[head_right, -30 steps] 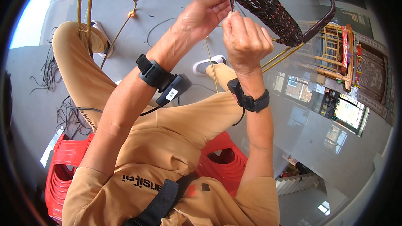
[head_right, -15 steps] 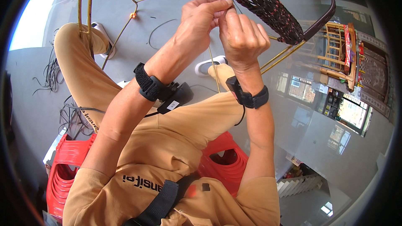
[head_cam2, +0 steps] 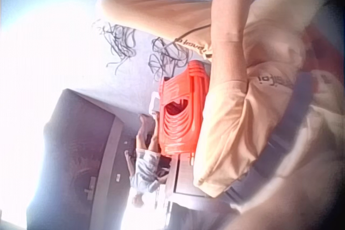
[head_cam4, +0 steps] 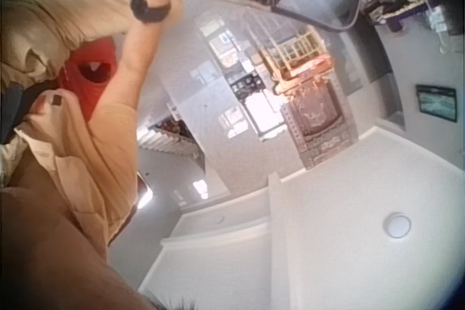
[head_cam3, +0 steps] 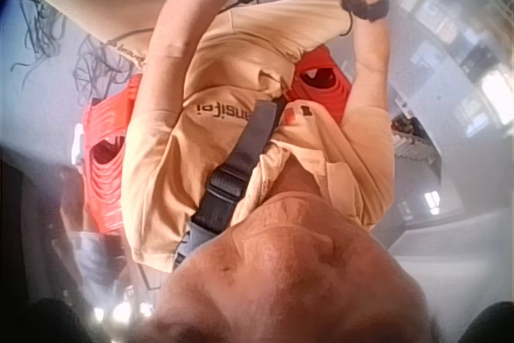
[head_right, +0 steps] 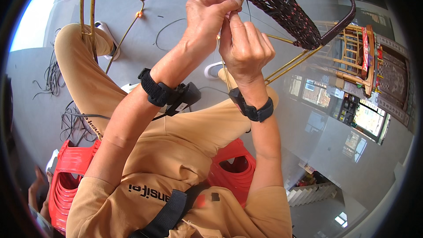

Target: The person threads a plastic cord through the wicker frame of a chair to repair the seat, using a small tool to guide the cord through the weave, then turns the chair over to continue threading and securing the material.

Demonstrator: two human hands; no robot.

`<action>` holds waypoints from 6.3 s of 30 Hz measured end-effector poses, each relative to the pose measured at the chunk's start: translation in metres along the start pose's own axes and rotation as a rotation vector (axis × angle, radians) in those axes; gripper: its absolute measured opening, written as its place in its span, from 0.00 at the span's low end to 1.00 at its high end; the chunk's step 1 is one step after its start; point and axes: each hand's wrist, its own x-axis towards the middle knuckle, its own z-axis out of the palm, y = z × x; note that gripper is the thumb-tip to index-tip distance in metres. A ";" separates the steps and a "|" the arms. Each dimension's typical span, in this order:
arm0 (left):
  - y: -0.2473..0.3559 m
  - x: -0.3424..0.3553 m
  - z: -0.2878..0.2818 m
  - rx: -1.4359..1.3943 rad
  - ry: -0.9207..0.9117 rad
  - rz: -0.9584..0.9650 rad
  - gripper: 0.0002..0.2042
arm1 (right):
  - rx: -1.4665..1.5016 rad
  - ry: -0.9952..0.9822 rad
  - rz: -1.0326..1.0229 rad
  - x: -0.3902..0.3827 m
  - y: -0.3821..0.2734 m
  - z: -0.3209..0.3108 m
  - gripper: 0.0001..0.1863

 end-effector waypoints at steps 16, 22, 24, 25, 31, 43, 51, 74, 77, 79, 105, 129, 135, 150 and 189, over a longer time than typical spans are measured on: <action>-0.007 0.007 0.001 0.182 0.019 0.073 0.04 | 0.051 -0.032 0.070 -0.010 -0.001 0.001 0.10; -0.003 0.005 0.003 0.194 0.058 0.069 0.07 | 0.079 -0.023 0.066 -0.012 -0.001 0.000 0.11; -0.001 0.004 0.003 0.203 0.065 0.049 0.07 | 0.075 -0.030 0.068 -0.012 -0.002 0.000 0.11; -0.001 0.004 0.003 0.210 0.069 0.057 0.07 | 0.072 -0.038 0.069 -0.012 -0.003 -0.001 0.11; 0.001 0.003 0.005 0.233 0.070 0.082 0.07 | 0.092 -0.059 0.098 -0.014 -0.003 -0.002 0.12; -0.014 0.006 0.003 0.196 0.031 0.196 0.07 | 0.109 -0.068 0.121 -0.017 -0.002 0.001 0.12; -0.013 0.005 0.003 0.182 0.028 0.197 0.07 | 0.133 -0.081 0.149 -0.018 -0.003 0.001 0.12; 0.000 0.005 0.015 0.357 0.111 0.298 0.06 | 0.191 -0.067 0.209 -0.025 -0.004 -0.002 0.15; 0.000 0.007 0.013 0.380 0.148 0.372 0.06 | 0.229 -0.074 0.206 -0.024 -0.010 0.001 0.14; -0.001 0.005 0.016 0.338 0.139 0.341 0.06 | 0.222 -0.034 0.231 -0.022 -0.009 -0.003 0.15; -0.011 0.010 0.016 0.156 0.081 0.198 0.06 | 0.302 -0.050 0.257 -0.026 -0.005 -0.008 0.17; 0.004 -0.004 0.010 0.000 -0.022 -0.109 0.09 | 0.323 -0.023 0.296 -0.023 -0.002 -0.013 0.18; 0.001 -0.006 0.013 0.095 0.033 -0.003 0.08 | 0.255 0.042 0.258 -0.018 -0.001 -0.004 0.15; -0.014 0.006 0.015 0.288 0.111 0.296 0.08 | 0.280 0.060 0.298 -0.016 -0.006 0.002 0.10; -0.016 0.019 -0.008 -0.287 -0.239 -0.147 0.12 | 0.386 -0.088 0.451 0.002 0.003 -0.019 0.05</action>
